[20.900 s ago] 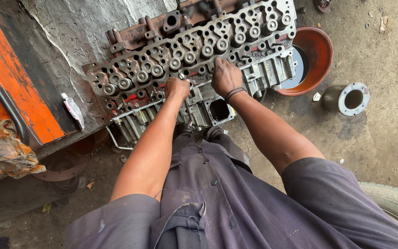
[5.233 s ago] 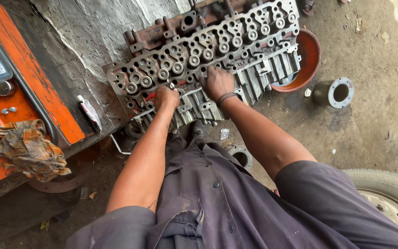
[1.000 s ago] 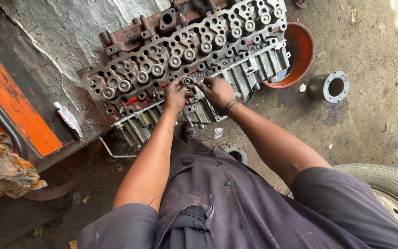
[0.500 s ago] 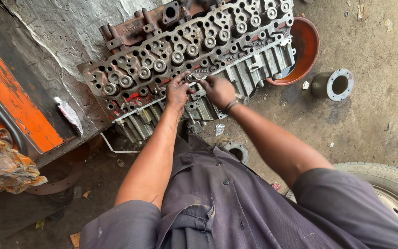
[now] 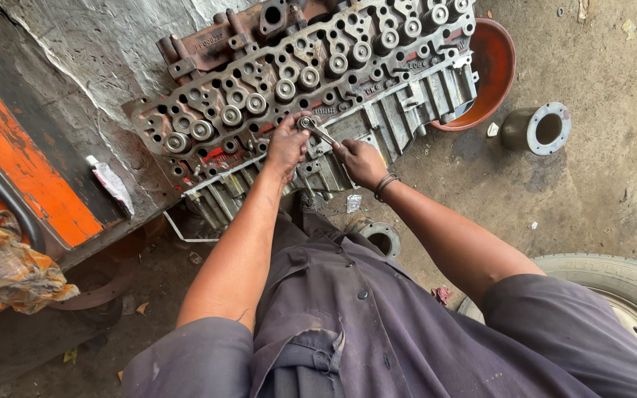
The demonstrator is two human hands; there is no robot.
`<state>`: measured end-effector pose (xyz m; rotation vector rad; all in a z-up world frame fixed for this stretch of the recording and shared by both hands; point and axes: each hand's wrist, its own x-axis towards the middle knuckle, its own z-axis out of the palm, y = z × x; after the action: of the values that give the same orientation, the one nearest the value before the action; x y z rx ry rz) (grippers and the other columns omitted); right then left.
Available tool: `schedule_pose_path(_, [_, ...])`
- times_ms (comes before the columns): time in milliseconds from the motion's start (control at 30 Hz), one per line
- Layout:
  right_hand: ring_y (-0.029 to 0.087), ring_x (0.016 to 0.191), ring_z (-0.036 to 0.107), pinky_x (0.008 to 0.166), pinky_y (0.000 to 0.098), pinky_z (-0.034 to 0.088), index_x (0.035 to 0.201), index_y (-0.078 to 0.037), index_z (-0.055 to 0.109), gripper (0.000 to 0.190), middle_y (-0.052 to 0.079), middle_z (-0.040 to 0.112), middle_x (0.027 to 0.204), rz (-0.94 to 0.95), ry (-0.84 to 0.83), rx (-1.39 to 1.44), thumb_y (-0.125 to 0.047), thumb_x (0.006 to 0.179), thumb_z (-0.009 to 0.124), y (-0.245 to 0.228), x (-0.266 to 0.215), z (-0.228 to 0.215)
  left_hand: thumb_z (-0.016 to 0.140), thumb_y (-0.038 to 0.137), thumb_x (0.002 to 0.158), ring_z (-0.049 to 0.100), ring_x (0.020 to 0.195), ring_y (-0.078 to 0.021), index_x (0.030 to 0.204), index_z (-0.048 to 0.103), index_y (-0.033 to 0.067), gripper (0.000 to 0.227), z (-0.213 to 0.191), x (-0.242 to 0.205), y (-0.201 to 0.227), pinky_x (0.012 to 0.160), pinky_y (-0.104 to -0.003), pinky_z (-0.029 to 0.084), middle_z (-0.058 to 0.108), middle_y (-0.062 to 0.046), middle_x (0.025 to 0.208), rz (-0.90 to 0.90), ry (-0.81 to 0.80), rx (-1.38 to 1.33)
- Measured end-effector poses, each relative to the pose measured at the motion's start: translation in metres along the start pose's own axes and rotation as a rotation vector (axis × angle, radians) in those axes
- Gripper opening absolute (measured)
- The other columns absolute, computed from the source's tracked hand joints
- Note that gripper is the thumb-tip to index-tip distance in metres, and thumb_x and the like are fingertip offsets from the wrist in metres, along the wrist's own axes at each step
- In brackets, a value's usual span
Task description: The person uses a wrench and their hands to work on the cylinder head and valve components of a disassembled engine block sitting on the floor.
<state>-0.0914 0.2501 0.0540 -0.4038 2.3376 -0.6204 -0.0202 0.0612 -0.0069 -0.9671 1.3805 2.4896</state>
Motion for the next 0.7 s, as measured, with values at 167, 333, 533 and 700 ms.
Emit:
schedule_pose_path(167, [0.012, 0.055, 0.049, 0.052, 0.0331, 0.04, 0.086, -0.002, 0.07, 0.042, 0.001, 0.057, 0.062, 0.153, -0.023, 0.465, -0.039, 0.102, 0.059, 0.005, -0.001, 0.021, 0.051, -0.01, 0.09, 0.042, 0.05, -0.0012, 0.122, 0.065, 0.0133, 0.042, 0.009, -0.002, -0.003, 0.037, -0.017, 0.032, 0.069, 0.0, 0.09, 0.05, 0.002, -0.186])
schedule_pose_path(333, [0.007, 0.055, 0.041, 0.05, 0.0292, 0.035, 0.078, -0.001, 0.066, 0.046, -0.004, 0.051, 0.062, 0.181, 0.075, 0.669, -0.038, 0.104, 0.06, 0.011, -0.006, 0.059, 0.05, -0.012, 0.089, 0.04, 0.048, -0.0004, 0.118, 0.069, 0.0119, 0.043, 0.013, 0.0, -0.015, 0.037, -0.017, 0.029, 0.066, 0.0, 0.087, 0.091, 0.051, -0.338])
schedule_pose_path(533, [0.008, 0.054, 0.042, 0.049, 0.0296, 0.035, 0.076, -0.002, 0.068, 0.042, -0.003, 0.053, 0.06, 0.351, 0.24, 0.818, -0.037, 0.099, 0.063, -0.003, -0.011, 0.104, 0.052, -0.012, 0.091, 0.041, 0.051, -0.0005, 0.12, 0.07, 0.0067, 0.039, 0.005, 0.008, -0.026, 0.04, -0.018, 0.029, 0.068, 0.001, 0.088, 0.153, 0.022, -0.34])
schedule_pose_path(700, [0.009, 0.056, 0.042, 0.05, 0.0312, 0.034, 0.077, 0.0, 0.065, 0.051, -0.002, 0.052, 0.064, 0.231, 0.215, 0.841, -0.043, 0.106, 0.06, -0.012, -0.017, 0.098, 0.055, -0.006, 0.094, 0.046, 0.051, -0.0023, 0.124, 0.067, 0.0083, 0.035, 0.0, 0.01, -0.02, 0.04, -0.018, 0.033, 0.066, 0.002, 0.085, 0.103, 0.002, -0.244])
